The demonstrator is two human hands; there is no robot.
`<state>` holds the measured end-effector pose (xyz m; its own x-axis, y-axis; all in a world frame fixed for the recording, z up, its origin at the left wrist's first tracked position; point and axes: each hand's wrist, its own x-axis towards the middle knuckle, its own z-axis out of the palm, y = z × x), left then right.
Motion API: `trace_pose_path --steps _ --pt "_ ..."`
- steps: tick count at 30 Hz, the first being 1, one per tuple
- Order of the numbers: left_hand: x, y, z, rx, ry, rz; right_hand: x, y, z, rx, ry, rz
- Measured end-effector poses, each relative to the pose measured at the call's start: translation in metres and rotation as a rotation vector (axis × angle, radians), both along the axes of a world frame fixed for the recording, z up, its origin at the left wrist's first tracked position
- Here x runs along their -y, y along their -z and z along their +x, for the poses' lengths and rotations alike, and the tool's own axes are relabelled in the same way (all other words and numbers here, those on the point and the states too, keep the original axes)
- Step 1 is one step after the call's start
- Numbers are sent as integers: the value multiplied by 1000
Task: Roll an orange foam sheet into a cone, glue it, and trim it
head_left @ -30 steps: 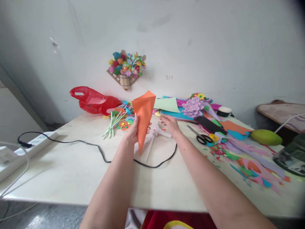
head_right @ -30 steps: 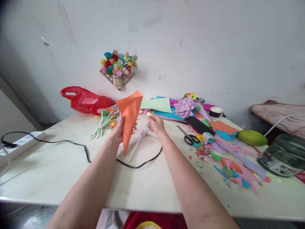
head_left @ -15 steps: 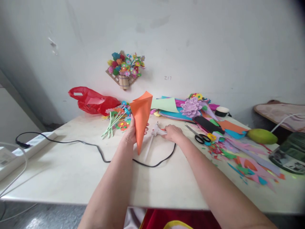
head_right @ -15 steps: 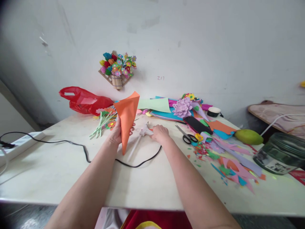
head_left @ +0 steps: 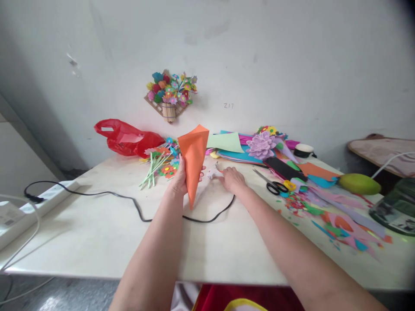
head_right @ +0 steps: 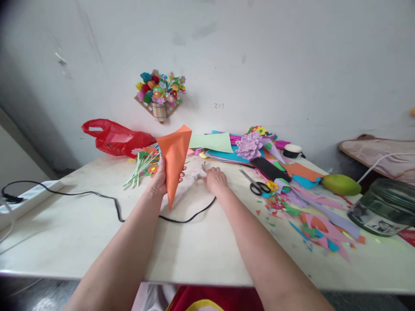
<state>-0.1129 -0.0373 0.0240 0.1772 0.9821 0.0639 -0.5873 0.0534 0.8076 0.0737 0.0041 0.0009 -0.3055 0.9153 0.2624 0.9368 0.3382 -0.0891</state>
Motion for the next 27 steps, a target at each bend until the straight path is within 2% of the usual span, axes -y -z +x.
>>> trace_pose_path --steps 4,7,10,14,17,22,27 --pt "-2 -2 3 -79 -51 41 -1 -22 19 -8 137 -43" --pt "-2 -2 6 -133 -118 103 -4 -39 48 47 274 -110" --pt "-1 -2 8 -182 -155 141 -7 -47 82 121 375 -194" --pt "0 -2 11 -240 -178 165 -7 -43 115 186 466 -304" --pt "-1 -3 15 -260 -195 172 -5 -35 126 210 496 -366" --pt "-1 -6 18 -263 -190 169 -8 -27 126 166 473 -290" --pt "1 -8 7 -156 -109 90 -13 -26 129 114 461 -226"
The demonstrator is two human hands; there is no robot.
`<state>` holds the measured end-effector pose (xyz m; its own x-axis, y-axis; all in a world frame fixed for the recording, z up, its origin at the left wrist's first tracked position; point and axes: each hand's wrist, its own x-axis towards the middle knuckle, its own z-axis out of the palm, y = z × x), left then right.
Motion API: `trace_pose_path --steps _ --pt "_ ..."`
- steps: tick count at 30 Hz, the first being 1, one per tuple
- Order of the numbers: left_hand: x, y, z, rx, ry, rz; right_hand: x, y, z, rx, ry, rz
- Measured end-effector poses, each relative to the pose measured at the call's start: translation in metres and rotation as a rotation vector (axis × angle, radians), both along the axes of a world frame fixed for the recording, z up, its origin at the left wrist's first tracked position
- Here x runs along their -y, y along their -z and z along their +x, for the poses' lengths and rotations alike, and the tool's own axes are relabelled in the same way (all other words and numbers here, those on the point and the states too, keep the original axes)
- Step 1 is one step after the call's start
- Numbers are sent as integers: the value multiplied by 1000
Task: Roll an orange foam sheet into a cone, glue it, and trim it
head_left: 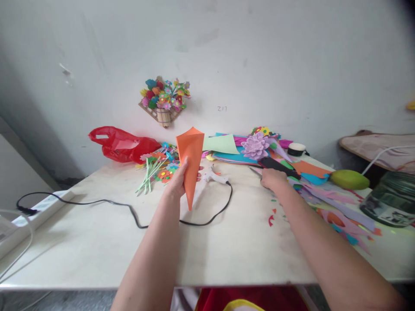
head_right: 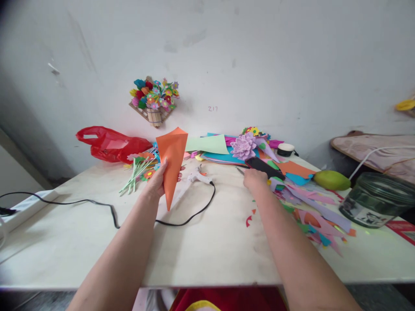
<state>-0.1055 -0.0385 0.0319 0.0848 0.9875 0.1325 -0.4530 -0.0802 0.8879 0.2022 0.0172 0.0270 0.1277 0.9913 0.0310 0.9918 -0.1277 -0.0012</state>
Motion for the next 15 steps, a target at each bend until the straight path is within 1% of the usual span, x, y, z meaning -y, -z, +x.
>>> trace_pose_path --steps 3,5,6,8,10,12,13,15 --pt "1 1 -8 43 68 -35 -1 -7 0 -76 18 20" --pt "2 2 -11 56 91 -48 0 -11 -3 -179 -18 52" --pt "2 3 -13 62 96 -52 0 -12 -5 -266 -66 67" --pt "3 5 -14 70 108 -57 2 -12 -12 -539 -208 56" --pt "3 6 -15 76 117 -64 3 -8 -21 -900 -365 -32" --pt "3 8 -16 76 110 -70 3 -4 -32 -1164 -509 -134" --pt "4 8 -16 76 105 -75 3 -2 -37 -1242 -577 -188" --pt "4 9 -17 78 103 -86 3 -2 -49 -1303 -700 -308"
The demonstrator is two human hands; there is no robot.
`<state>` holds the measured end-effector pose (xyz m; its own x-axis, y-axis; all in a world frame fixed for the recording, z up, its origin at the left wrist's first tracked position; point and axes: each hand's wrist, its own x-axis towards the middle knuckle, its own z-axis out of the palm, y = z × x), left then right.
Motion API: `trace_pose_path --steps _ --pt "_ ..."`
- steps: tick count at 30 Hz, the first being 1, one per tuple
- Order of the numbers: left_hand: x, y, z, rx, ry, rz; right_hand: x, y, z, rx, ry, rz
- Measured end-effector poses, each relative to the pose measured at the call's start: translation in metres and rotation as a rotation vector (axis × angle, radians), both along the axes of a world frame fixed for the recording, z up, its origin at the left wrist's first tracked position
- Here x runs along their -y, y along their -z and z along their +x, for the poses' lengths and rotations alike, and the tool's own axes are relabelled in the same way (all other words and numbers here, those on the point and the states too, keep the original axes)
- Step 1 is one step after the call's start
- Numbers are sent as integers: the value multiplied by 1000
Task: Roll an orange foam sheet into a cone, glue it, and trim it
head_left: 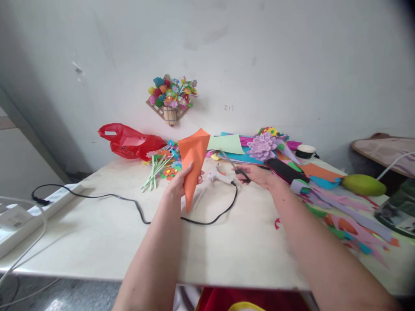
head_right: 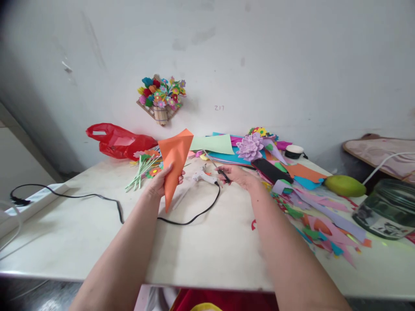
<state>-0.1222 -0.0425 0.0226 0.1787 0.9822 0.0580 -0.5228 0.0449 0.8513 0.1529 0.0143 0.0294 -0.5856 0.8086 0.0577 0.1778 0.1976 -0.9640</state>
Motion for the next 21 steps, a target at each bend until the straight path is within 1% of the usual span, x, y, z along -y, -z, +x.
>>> trace_pose_path --steps 2,5,10,13,18,21 --pt "1 1 -1 -1 11 -2 0 -4 -12 30 -119 -16" --pt "2 1 -5 -14 12 6 -1 -10 -25 122 -192 -53" --pt "1 4 -10 -77 -3 -27 -3 -10 -33 206 -243 -87" --pt "-1 5 -11 -96 9 -62 -1 -12 -36 237 -246 -111" --pt "0 5 -8 -94 66 -66 2 -15 -43 223 -233 -137" --pt "1 4 -4 -119 87 -87 1 -15 -46 203 -248 -121"
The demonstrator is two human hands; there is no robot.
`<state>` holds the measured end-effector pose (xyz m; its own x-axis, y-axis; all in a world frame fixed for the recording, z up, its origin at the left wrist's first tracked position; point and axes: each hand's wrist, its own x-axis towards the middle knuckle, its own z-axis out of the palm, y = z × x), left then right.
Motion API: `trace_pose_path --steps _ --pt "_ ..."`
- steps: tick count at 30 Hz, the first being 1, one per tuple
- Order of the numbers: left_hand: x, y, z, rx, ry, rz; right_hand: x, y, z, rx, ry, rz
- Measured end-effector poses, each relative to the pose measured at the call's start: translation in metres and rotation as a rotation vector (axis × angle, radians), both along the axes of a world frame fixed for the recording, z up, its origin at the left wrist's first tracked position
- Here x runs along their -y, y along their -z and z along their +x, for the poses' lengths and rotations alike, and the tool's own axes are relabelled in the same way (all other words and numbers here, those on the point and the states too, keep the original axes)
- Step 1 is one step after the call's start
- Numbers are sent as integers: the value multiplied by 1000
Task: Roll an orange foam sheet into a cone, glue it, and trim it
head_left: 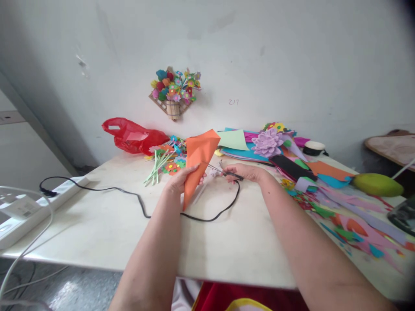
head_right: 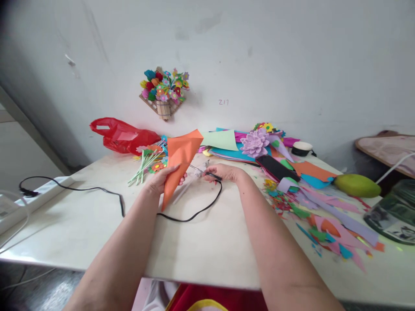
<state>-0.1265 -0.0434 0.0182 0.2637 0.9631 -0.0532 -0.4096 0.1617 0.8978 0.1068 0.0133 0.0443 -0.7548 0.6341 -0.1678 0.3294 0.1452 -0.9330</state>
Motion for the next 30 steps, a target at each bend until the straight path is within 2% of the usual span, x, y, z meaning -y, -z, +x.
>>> trace_pose_path --steps 5,15,22,30 --pt "0 0 5 -31 27 -18 1 -4 -2 18 -41 90" --pt "-3 4 4 -29 55 16 6 -5 -7 36 -56 156" --pt "-1 1 5 5 82 -5 7 -6 -7 16 -44 106" --pt "-2 2 4 -23 57 -18 3 0 -6 -33 -29 42"
